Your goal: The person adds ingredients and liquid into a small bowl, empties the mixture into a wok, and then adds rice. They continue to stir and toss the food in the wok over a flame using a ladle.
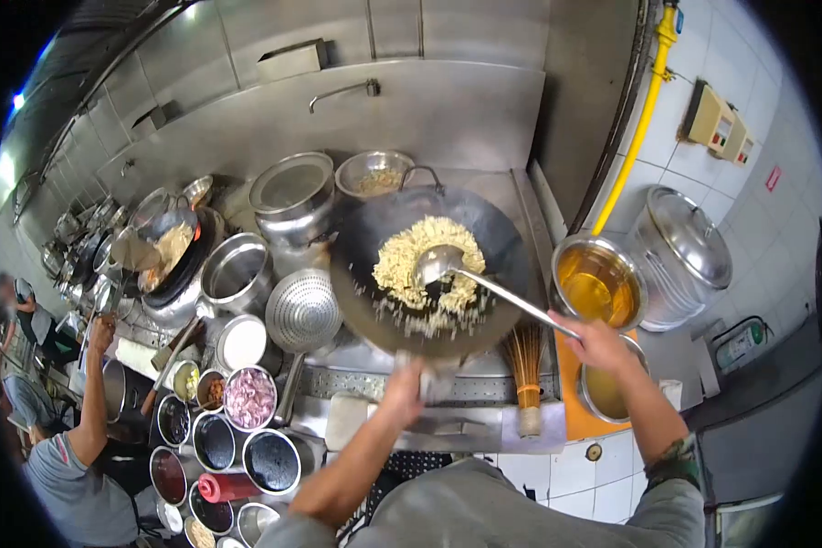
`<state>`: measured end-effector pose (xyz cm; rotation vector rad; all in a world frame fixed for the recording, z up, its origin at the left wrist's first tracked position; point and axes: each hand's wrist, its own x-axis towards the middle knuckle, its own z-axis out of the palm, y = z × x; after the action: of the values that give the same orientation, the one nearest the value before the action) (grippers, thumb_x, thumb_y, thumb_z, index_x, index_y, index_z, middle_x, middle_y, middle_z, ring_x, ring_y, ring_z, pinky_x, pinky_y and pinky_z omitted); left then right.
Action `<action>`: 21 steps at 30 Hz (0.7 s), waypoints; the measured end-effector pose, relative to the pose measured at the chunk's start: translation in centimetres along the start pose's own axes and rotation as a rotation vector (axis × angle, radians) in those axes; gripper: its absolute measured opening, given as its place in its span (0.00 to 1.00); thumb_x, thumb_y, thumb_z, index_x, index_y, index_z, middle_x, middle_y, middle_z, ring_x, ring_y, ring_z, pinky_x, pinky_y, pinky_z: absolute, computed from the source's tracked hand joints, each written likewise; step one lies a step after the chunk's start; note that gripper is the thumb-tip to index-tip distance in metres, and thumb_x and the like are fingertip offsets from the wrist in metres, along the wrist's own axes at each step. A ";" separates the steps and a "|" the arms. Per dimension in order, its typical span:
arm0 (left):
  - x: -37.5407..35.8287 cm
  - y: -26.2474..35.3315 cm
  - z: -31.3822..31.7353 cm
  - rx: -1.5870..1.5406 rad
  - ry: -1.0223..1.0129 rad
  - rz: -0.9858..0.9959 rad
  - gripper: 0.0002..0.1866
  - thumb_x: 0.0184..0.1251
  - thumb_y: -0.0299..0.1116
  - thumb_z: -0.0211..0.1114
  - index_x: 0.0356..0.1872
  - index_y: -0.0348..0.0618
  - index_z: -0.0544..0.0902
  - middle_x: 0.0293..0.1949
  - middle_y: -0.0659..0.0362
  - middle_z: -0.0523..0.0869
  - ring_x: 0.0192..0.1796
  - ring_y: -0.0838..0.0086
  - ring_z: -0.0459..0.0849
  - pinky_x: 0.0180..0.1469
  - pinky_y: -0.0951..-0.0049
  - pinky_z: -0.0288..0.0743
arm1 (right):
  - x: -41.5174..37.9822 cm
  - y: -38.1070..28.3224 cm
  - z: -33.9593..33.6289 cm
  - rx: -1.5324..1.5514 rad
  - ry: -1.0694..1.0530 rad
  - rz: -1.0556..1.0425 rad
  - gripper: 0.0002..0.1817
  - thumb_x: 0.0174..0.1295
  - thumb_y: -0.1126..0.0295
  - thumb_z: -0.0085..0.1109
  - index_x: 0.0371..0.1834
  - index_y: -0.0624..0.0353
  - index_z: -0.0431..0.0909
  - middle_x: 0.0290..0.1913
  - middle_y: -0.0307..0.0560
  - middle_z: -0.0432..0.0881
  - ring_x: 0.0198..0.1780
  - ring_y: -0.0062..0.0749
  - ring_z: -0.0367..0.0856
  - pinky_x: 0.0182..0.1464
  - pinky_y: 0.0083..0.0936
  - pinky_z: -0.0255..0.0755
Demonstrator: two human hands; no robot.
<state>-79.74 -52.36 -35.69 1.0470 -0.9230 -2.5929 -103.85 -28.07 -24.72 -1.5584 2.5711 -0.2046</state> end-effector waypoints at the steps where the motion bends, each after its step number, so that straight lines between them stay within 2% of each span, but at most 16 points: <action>1: -3.3 -0.6 0.5 0.005 -0.019 0.048 0.14 0.63 0.30 0.50 0.50 0.40 0.73 0.40 0.50 0.83 0.38 0.64 0.84 0.43 0.61 0.80 | -0.7 0.3 0.0 0.090 0.080 -0.021 0.32 0.54 0.73 0.60 0.65 0.42 0.67 0.39 0.49 0.85 0.34 0.35 0.84 0.38 0.32 0.74; 2: -5.6 -1.1 1.4 -0.052 0.040 0.133 0.18 0.63 0.30 0.50 0.54 0.40 0.72 0.41 0.49 0.83 0.39 0.62 0.84 0.42 0.59 0.80 | -1.2 1.1 -0.4 0.098 0.092 -0.019 0.32 0.54 0.73 0.60 0.65 0.42 0.67 0.39 0.49 0.85 0.34 0.35 0.84 0.38 0.32 0.74; 5: -6.9 2.1 3.2 -0.056 0.124 -0.074 0.17 0.67 0.30 0.47 0.55 0.40 0.71 0.46 0.50 0.81 0.45 0.61 0.82 0.46 0.58 0.79 | -4.2 1.4 -3.2 0.433 0.132 -0.172 0.29 0.54 0.73 0.61 0.62 0.42 0.71 0.38 0.48 0.85 0.31 0.31 0.82 0.39 0.28 0.74; 6: -4.5 3.9 3.1 -0.052 0.099 -0.124 0.17 0.68 0.30 0.46 0.56 0.40 0.70 0.48 0.50 0.80 0.48 0.61 0.82 0.48 0.58 0.78 | -3.6 1.1 -6.1 0.470 -0.064 -0.012 0.29 0.54 0.73 0.62 0.61 0.42 0.72 0.37 0.46 0.85 0.31 0.28 0.82 0.39 0.26 0.73; 7: -1.3 4.2 2.3 -0.063 -0.020 -0.132 0.15 0.68 0.29 0.44 0.52 0.39 0.70 0.47 0.49 0.80 0.47 0.61 0.82 0.49 0.58 0.78 | -3.6 0.9 -8.3 0.499 -0.253 0.150 0.28 0.54 0.73 0.62 0.61 0.42 0.73 0.36 0.44 0.84 0.31 0.25 0.81 0.40 0.24 0.73; 8: -2.6 4.1 3.2 -0.068 -0.030 -0.121 0.15 0.68 0.29 0.44 0.52 0.39 0.70 0.47 0.49 0.80 0.47 0.61 0.82 0.49 0.58 0.78 | -4.1 0.6 -9.5 0.487 -0.245 0.144 0.28 0.54 0.73 0.62 0.61 0.42 0.73 0.36 0.44 0.84 0.31 0.25 0.81 0.40 0.24 0.73; 10: -5.4 4.0 4.9 -0.159 0.076 -0.043 0.11 0.67 0.32 0.46 0.44 0.41 0.74 0.38 0.49 0.81 0.38 0.60 0.82 0.44 0.57 0.80 | -3.5 0.4 -11.3 0.367 -0.368 0.117 0.28 0.55 0.73 0.62 0.61 0.43 0.72 0.35 0.41 0.83 0.34 0.20 0.79 0.41 0.20 0.71; 11: -5.2 3.9 4.8 -0.180 0.062 0.017 0.10 0.66 0.32 0.47 0.42 0.40 0.74 0.37 0.49 0.81 0.38 0.61 0.83 0.44 0.58 0.80 | -3.6 0.9 -11.3 0.495 -0.440 0.220 0.27 0.54 0.71 0.62 0.60 0.44 0.73 0.38 0.44 0.84 0.37 0.24 0.81 0.41 0.22 0.72; 12: -4.9 3.7 4.7 -0.201 0.046 0.076 0.09 0.65 0.31 0.48 0.41 0.40 0.75 0.37 0.49 0.81 0.38 0.61 0.83 0.44 0.59 0.80 | -2.9 1.0 -10.7 0.510 -0.458 0.229 0.27 0.54 0.71 0.62 0.60 0.44 0.73 0.38 0.44 0.84 0.37 0.24 0.81 0.41 0.22 0.72; 14: -4.5 6.0 6.1 -0.099 0.057 -0.154 0.12 0.66 0.29 0.46 0.47 0.36 0.71 0.41 0.49 0.81 0.41 0.60 0.83 0.47 0.59 0.79 | -1.0 1.4 -8.4 0.357 -0.277 0.040 0.27 0.54 0.69 0.62 0.60 0.44 0.72 0.41 0.48 0.84 0.38 0.31 0.82 0.43 0.25 0.73; 15: -2.1 5.5 5.6 -0.097 0.022 -0.115 0.11 0.66 0.29 0.48 0.45 0.37 0.73 0.41 0.49 0.81 0.41 0.61 0.83 0.46 0.60 0.79 | 0.4 2.3 -5.2 0.297 -0.053 -0.185 0.28 0.54 0.68 0.62 0.61 0.45 0.72 0.46 0.50 0.82 0.42 0.36 0.82 0.45 0.28 0.73; 16: -1.1 4.4 4.2 -0.092 0.018 -0.108 0.11 0.66 0.29 0.48 0.45 0.37 0.73 0.41 0.49 0.81 0.41 0.61 0.83 0.46 0.60 0.79 | 0.5 1.3 -4.3 0.295 -0.043 -0.186 0.28 0.54 0.68 0.62 0.61 0.45 0.72 0.46 0.50 0.82 0.42 0.36 0.82 0.45 0.28 0.73; 18: -0.5 0.6 1.1 -0.043 0.066 0.011 0.10 0.65 0.31 0.50 0.43 0.38 0.74 0.42 0.50 0.81 0.41 0.62 0.83 0.46 0.61 0.79 | 1.2 -1.1 -3.5 0.103 -0.084 0.172 0.27 0.54 0.70 0.61 0.61 0.46 0.71 0.45 0.49 0.82 0.38 0.36 0.82 0.45 0.30 0.74; 19: -1.5 -1.6 -0.2 -0.041 0.049 0.059 0.10 0.65 0.31 0.50 0.44 0.38 0.74 0.42 0.51 0.81 0.42 0.62 0.83 0.45 0.61 0.79 | 0.3 -1.0 -3.2 0.094 -0.061 0.173 0.27 0.54 0.70 0.61 0.61 0.46 0.71 0.45 0.49 0.82 0.38 0.36 0.82 0.45 0.30 0.74; 20: -2.4 -2.6 -1.1 -0.041 0.038 0.101 0.10 0.65 0.31 0.51 0.44 0.39 0.74 0.42 0.51 0.81 0.42 0.63 0.83 0.45 0.61 0.80 | -1.0 -1.0 -2.8 0.247 0.073 0.049 0.27 0.57 0.71 0.58 0.62 0.47 0.69 0.41 0.49 0.82 0.33 0.35 0.80 0.39 0.30 0.75; 21: -2.9 -1.1 -0.1 -0.040 0.035 0.106 0.10 0.65 0.31 0.51 0.44 0.39 0.74 0.42 0.51 0.81 0.42 0.63 0.83 0.45 0.61 0.80 | -1.6 -1.1 -2.9 0.401 0.198 -0.081 0.26 0.60 0.71 0.55 0.63 0.48 0.68 0.36 0.49 0.81 0.27 0.34 0.78 0.34 0.31 0.75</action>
<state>-77.51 -50.40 -34.84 1.0012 -0.8897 -2.4882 -102.68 -26.96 -21.59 -1.5489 2.3999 -0.8627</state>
